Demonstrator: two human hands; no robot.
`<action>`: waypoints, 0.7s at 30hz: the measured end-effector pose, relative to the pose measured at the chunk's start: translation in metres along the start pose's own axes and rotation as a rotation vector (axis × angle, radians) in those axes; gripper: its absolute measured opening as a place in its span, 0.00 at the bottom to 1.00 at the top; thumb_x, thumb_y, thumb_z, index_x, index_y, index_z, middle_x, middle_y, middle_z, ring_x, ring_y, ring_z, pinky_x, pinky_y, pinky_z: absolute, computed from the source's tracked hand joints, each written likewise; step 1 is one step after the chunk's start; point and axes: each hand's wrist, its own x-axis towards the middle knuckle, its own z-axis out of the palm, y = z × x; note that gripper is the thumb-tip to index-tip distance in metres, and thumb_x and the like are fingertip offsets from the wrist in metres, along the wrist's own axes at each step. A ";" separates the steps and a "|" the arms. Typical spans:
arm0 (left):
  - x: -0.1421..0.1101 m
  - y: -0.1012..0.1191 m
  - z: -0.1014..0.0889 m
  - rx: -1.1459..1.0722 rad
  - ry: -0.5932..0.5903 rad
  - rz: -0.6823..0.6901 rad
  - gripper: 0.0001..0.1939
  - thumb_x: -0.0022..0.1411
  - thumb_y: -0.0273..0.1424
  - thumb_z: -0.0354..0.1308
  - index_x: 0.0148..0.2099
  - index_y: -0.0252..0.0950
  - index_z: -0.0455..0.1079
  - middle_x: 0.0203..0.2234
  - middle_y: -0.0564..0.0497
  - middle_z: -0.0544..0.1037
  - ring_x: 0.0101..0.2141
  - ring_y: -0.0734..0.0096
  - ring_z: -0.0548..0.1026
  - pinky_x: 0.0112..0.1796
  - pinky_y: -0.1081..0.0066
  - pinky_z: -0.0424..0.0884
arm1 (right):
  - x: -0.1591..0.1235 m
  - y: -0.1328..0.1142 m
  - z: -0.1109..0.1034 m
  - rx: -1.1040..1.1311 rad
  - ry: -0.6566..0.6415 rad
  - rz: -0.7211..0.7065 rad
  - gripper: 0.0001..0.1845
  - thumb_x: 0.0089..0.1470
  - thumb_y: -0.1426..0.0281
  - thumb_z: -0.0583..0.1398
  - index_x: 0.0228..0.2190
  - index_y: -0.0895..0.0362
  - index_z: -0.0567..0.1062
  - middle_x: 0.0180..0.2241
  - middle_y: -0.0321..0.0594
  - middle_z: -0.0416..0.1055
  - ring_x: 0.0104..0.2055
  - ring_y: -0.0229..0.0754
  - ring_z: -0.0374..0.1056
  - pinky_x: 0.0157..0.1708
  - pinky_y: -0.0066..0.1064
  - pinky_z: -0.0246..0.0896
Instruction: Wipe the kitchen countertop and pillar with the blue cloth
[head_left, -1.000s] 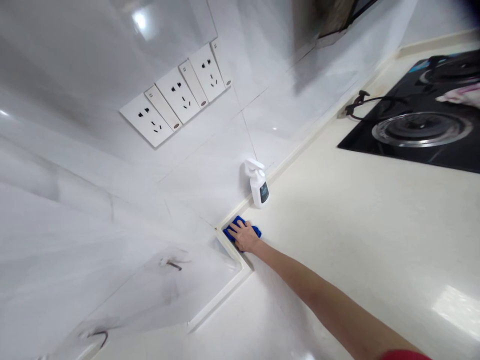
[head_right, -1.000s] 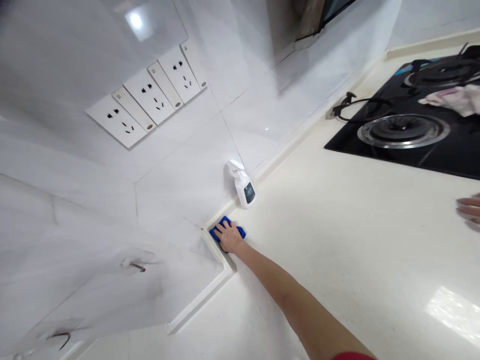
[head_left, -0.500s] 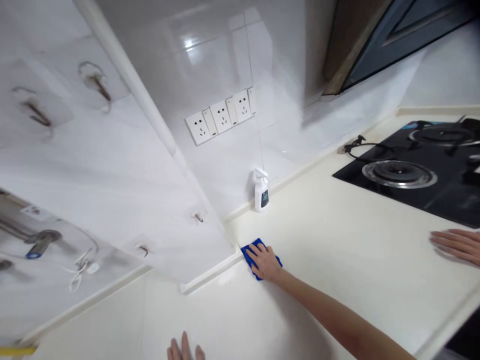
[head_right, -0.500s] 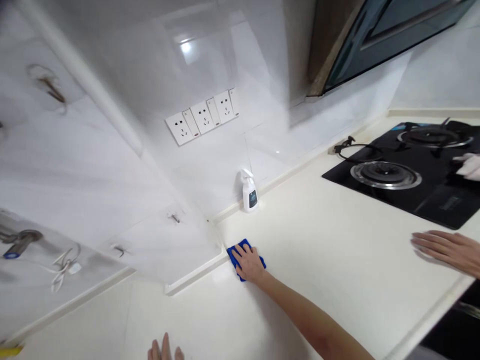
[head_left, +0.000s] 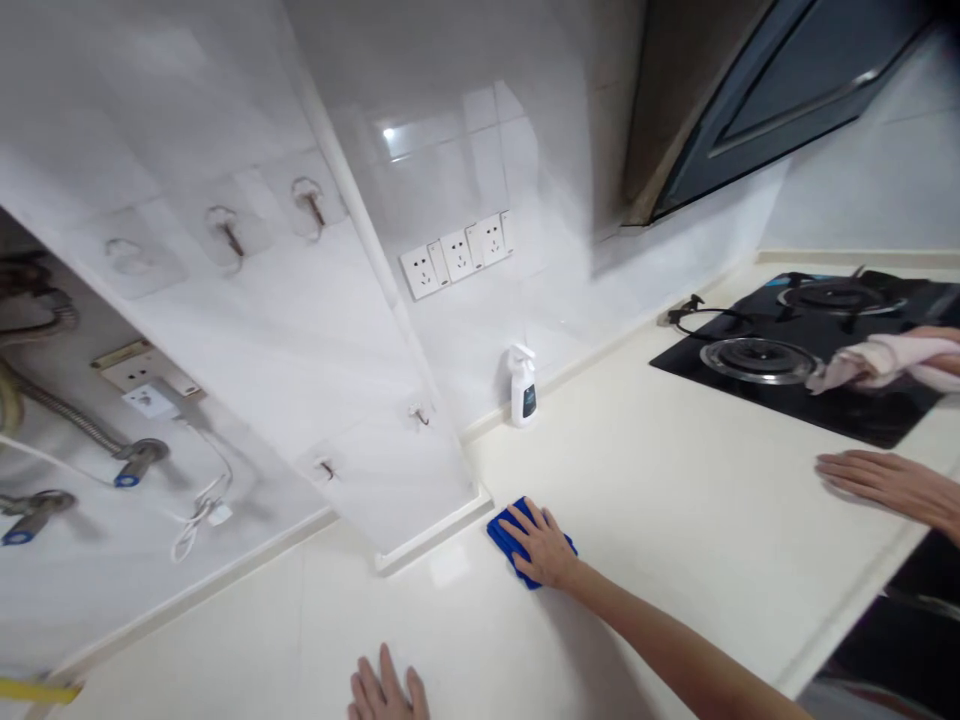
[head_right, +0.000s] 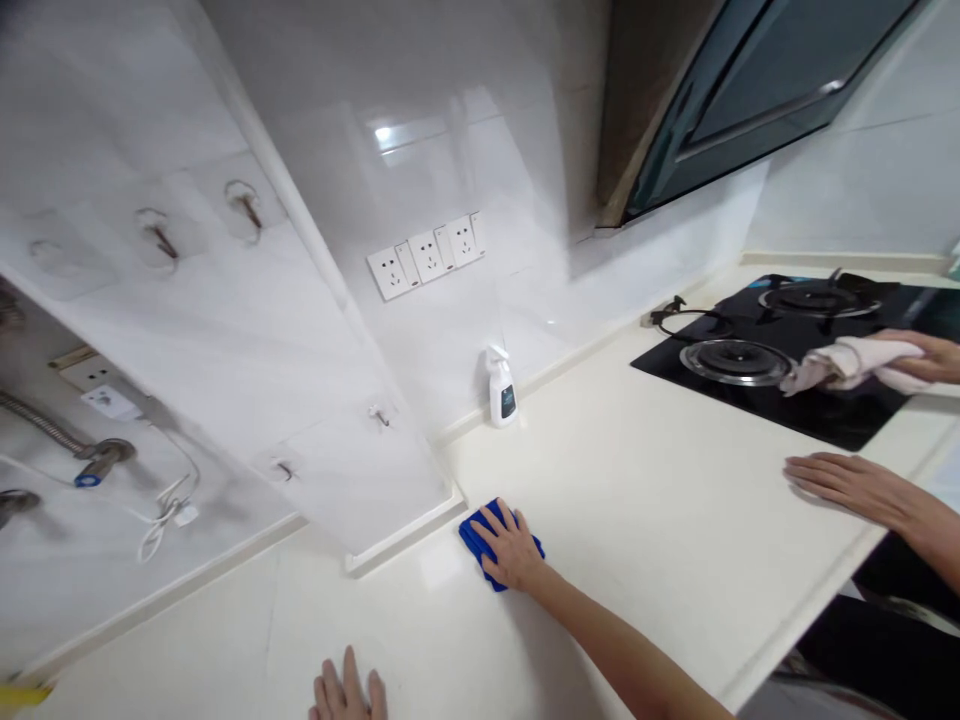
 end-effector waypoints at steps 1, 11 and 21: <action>0.000 0.000 -0.001 0.009 -0.016 0.008 0.30 0.63 0.41 0.49 0.65 0.37 0.62 0.66 0.36 0.60 0.66 0.44 0.54 0.62 0.43 0.56 | 0.001 -0.005 0.005 -0.010 -0.010 0.048 0.35 0.57 0.58 0.53 0.65 0.46 0.58 0.69 0.39 0.47 0.70 0.64 0.35 0.63 0.60 0.35; -0.009 0.007 -0.013 0.004 -0.044 0.027 0.27 0.67 0.36 0.45 0.66 0.33 0.60 0.67 0.34 0.55 0.69 0.47 0.43 0.64 0.43 0.51 | 0.019 -0.155 0.063 -0.089 -0.157 -0.013 0.44 0.58 0.52 0.50 0.68 0.55 0.43 0.71 0.46 0.30 0.69 0.74 0.23 0.61 0.70 0.28; -0.010 0.001 -0.009 -0.078 -0.090 -0.025 0.26 0.68 0.36 0.44 0.66 0.38 0.60 0.68 0.37 0.55 0.68 0.46 0.47 0.64 0.41 0.52 | 0.013 -0.190 0.049 0.041 -0.281 -0.337 0.43 0.58 0.52 0.53 0.68 0.51 0.45 0.71 0.45 0.32 0.70 0.70 0.31 0.63 0.67 0.33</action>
